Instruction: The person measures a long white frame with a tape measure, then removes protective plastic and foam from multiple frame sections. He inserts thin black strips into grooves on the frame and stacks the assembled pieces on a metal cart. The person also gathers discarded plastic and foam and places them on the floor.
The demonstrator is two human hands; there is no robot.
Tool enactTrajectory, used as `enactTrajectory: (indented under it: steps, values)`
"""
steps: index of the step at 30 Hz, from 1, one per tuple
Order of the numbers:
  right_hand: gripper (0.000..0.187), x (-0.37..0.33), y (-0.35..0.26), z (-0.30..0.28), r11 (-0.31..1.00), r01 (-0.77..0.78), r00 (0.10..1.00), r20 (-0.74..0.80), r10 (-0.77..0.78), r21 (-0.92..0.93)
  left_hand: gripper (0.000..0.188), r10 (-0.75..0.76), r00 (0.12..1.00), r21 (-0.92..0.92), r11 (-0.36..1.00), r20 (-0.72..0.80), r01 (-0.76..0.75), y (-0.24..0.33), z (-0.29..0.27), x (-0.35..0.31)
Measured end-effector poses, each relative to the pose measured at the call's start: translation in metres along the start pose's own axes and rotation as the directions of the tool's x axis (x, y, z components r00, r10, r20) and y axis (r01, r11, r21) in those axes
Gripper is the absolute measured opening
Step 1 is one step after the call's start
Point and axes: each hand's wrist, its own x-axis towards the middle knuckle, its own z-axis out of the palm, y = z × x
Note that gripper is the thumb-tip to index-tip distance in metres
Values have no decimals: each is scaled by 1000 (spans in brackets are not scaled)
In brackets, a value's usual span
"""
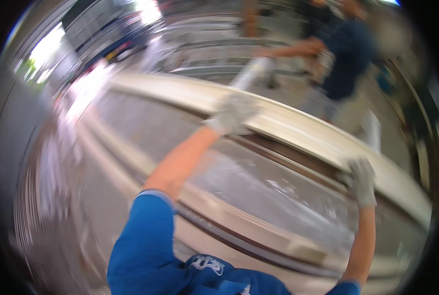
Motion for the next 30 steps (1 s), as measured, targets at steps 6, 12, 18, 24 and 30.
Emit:
enactTrajectory:
  steps: [6, 12, 18, 24, 30]
  values:
    - [36, 12, -14, -5, 938, -348, 892, 312, 328, 7, 88, 53, 985, -76, 996, 162, -41, -14, -3, 13]
    - [43, 16, -28, -7, 893, -439, 894, 153, 422, 100, 102, 116, 975, -138, 986, 189, -90, -35, -7, 16]
    - [45, 9, -31, -10, 877, -468, 878, 166, 449, 105, 80, -111, 951, -381, 898, 288, 221, -73, -14, 33]
    - [45, 12, -32, -11, 865, -490, 858, 232, 457, 106, 54, -328, 877, -242, 873, 351, 424, -70, 6, 62]
    - [46, 6, -35, -12, 872, -479, 867, 204, 454, 97, 49, -400, 861, -228, 848, 314, 477, -51, 10, 66]
